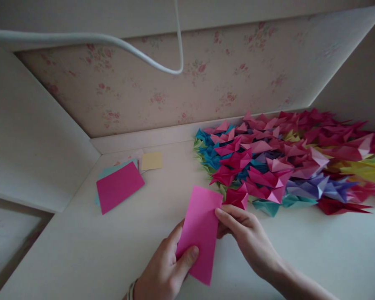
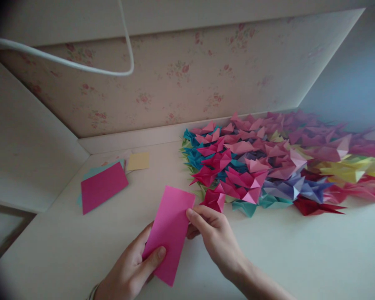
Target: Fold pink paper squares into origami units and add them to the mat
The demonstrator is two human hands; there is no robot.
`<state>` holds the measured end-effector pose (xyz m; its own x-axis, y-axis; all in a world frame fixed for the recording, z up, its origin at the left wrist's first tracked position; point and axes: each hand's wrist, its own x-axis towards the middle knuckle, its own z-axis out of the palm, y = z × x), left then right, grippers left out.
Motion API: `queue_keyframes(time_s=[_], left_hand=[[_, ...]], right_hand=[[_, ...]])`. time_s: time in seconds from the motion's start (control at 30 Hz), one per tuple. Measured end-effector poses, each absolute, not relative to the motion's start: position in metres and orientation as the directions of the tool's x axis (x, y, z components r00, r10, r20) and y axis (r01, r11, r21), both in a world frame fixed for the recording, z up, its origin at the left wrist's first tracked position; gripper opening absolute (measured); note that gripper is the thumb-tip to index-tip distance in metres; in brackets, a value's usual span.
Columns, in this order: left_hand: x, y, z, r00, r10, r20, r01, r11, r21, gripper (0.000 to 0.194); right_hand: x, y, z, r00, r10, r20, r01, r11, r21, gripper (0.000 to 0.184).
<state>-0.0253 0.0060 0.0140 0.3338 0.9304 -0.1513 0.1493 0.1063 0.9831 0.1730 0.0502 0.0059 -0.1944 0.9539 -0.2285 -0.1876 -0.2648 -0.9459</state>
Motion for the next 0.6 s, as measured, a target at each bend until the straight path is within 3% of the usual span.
queue_keyframes(time_s=[0.27,0.4,0.47,0.6], left_hand=[[-0.026,0.003,0.014,0.351,0.914,-0.203,0.049,0.199,0.979,0.044],[-0.025,0.002,0.011,0.285,0.927,-0.245,-0.032,0.265,0.964,0.043],[-0.025,0.002,0.01,0.219,0.93,-0.294,-0.062,0.314,0.947,0.042],[-0.024,0.007,0.009,0.135,0.931,-0.339,-0.12,0.355,0.927,0.039]], right_hand=[[0.175,0.048,0.0,0.06,0.988,-0.143,-0.288,-0.12,-0.95,0.03],[0.175,0.046,-0.004,0.106,0.991,-0.079,-0.327,-0.041,-0.944,0.024],[0.175,0.042,-0.005,0.033,0.999,-0.016,-0.242,-0.008,-0.97,0.018],[0.175,0.031,0.0,-0.327,0.941,0.085,0.089,0.121,-0.989,0.018]])
